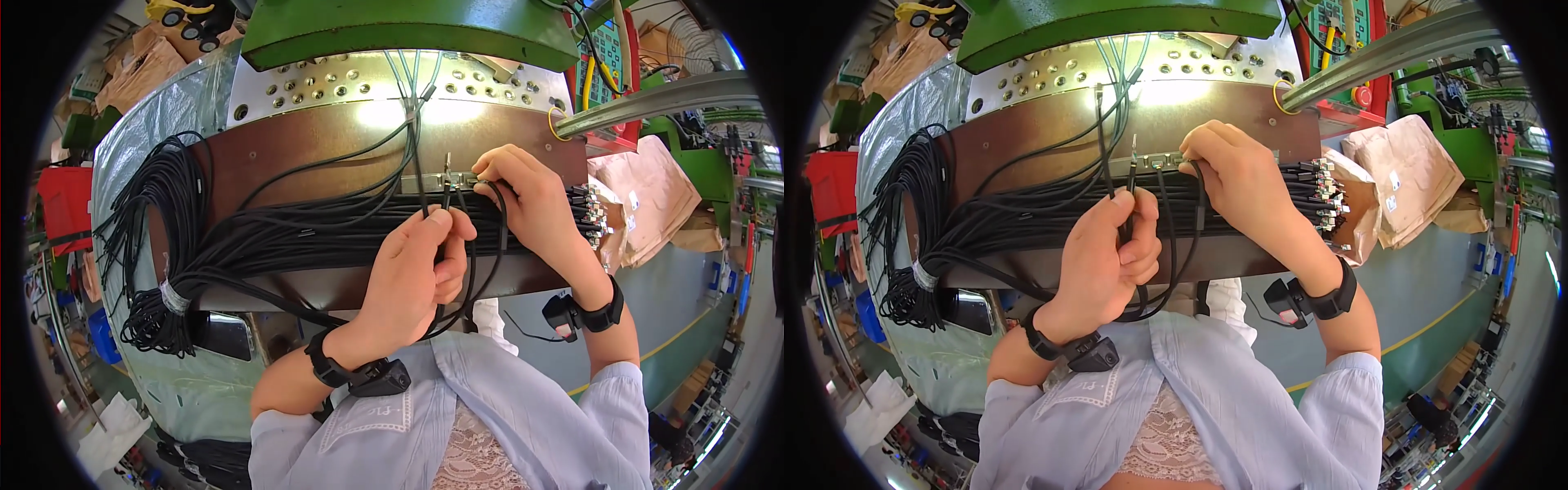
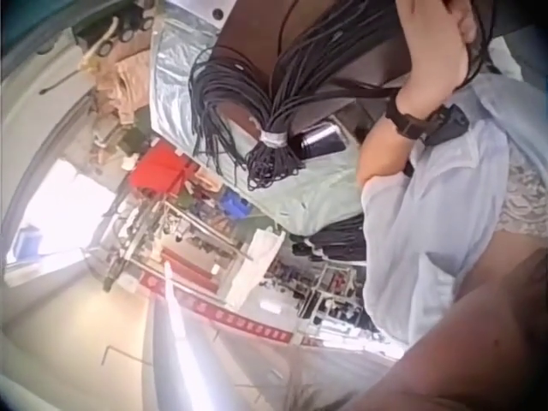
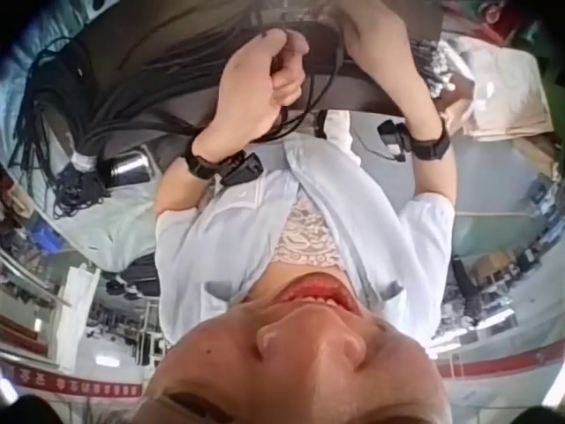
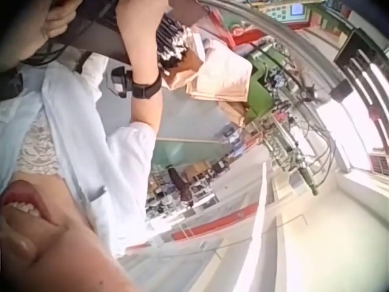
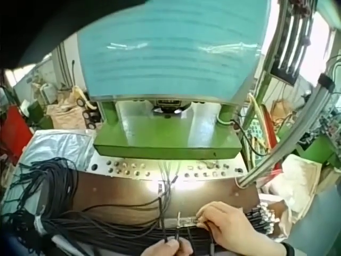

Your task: The person picks up three cables, aligns their connectors into a metal fixture, and trims the wire ends with yellow-handled pliers. They then transfer the cables into a machine press, activate it, and remove the finished cables to place them on a pile.

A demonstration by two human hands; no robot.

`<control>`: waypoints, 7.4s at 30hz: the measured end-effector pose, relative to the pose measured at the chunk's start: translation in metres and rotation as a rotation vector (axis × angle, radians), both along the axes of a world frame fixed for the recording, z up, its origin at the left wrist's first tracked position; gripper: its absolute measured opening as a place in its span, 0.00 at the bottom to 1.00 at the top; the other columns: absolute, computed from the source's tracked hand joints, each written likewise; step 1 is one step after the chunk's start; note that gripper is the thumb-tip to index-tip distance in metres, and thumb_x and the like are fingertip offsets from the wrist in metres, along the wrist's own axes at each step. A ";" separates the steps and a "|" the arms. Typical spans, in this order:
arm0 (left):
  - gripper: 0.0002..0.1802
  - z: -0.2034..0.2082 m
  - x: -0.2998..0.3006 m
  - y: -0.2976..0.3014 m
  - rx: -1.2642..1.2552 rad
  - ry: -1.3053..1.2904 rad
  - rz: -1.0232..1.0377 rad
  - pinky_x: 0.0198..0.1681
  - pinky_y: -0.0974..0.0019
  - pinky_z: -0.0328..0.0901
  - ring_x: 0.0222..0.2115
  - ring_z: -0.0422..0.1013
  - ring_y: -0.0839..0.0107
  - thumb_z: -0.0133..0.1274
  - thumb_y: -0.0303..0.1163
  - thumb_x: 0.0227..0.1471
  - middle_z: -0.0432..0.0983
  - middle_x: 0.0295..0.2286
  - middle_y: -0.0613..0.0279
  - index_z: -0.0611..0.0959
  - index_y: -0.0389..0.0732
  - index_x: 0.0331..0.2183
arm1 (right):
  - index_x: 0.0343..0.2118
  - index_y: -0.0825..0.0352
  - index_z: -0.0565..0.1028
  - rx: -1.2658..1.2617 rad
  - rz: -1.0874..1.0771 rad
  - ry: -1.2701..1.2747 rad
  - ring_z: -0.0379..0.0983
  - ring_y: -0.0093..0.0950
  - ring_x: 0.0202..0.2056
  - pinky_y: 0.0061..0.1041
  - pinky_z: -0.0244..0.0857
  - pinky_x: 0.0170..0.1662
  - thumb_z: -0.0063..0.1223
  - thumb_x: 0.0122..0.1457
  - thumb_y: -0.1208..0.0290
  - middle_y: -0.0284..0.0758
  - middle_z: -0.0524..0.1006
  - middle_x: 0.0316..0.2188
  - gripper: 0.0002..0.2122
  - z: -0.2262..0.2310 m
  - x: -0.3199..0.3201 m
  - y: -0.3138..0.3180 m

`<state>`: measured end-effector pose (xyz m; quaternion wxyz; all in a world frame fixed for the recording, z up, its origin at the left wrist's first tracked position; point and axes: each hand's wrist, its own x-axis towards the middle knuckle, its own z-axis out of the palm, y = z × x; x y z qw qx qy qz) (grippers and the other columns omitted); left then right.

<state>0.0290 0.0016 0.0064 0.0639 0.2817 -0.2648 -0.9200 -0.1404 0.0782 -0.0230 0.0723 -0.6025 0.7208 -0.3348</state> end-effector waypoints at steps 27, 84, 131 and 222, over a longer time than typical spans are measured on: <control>0.23 0.020 -0.030 -0.021 -0.220 -0.031 -0.847 0.22 0.77 0.65 0.17 0.69 0.78 0.40 0.41 0.60 0.76 0.17 0.61 0.81 0.32 0.30 | 0.30 0.68 0.70 0.083 0.074 0.235 0.71 0.36 0.33 0.28 0.66 0.35 0.54 0.44 0.84 0.37 0.74 0.29 0.09 0.028 -0.024 0.017; 0.14 -0.012 -0.093 -0.131 -0.272 0.317 0.006 0.24 0.73 0.61 0.19 0.63 0.78 0.49 0.36 0.55 0.68 0.20 0.66 0.77 0.32 0.33 | 0.43 0.68 0.72 -0.231 -0.325 0.242 0.69 0.27 0.32 0.28 0.64 0.33 0.51 0.57 0.64 0.34 0.72 0.31 0.15 -0.062 -0.238 -0.158; 0.16 -0.056 -0.120 -0.207 0.182 0.611 -0.295 0.20 0.71 0.62 0.18 0.65 0.75 0.40 0.36 0.60 0.70 0.21 0.63 0.73 0.31 0.37 | 0.20 0.68 0.71 0.153 -0.048 -0.183 0.60 0.27 0.14 0.27 0.56 0.17 0.40 0.59 0.66 0.37 0.66 0.13 0.15 0.014 -0.125 -0.126; 0.07 0.040 0.072 -0.127 -2.037 -0.452 -0.546 0.27 0.62 0.65 0.23 0.71 0.58 0.53 0.27 0.43 0.74 0.23 0.53 0.77 0.37 0.29 | 0.47 0.63 0.71 0.680 -0.460 0.477 0.70 0.36 0.43 0.32 0.65 0.45 0.54 0.50 0.73 0.35 0.75 0.40 0.19 0.065 -0.075 0.101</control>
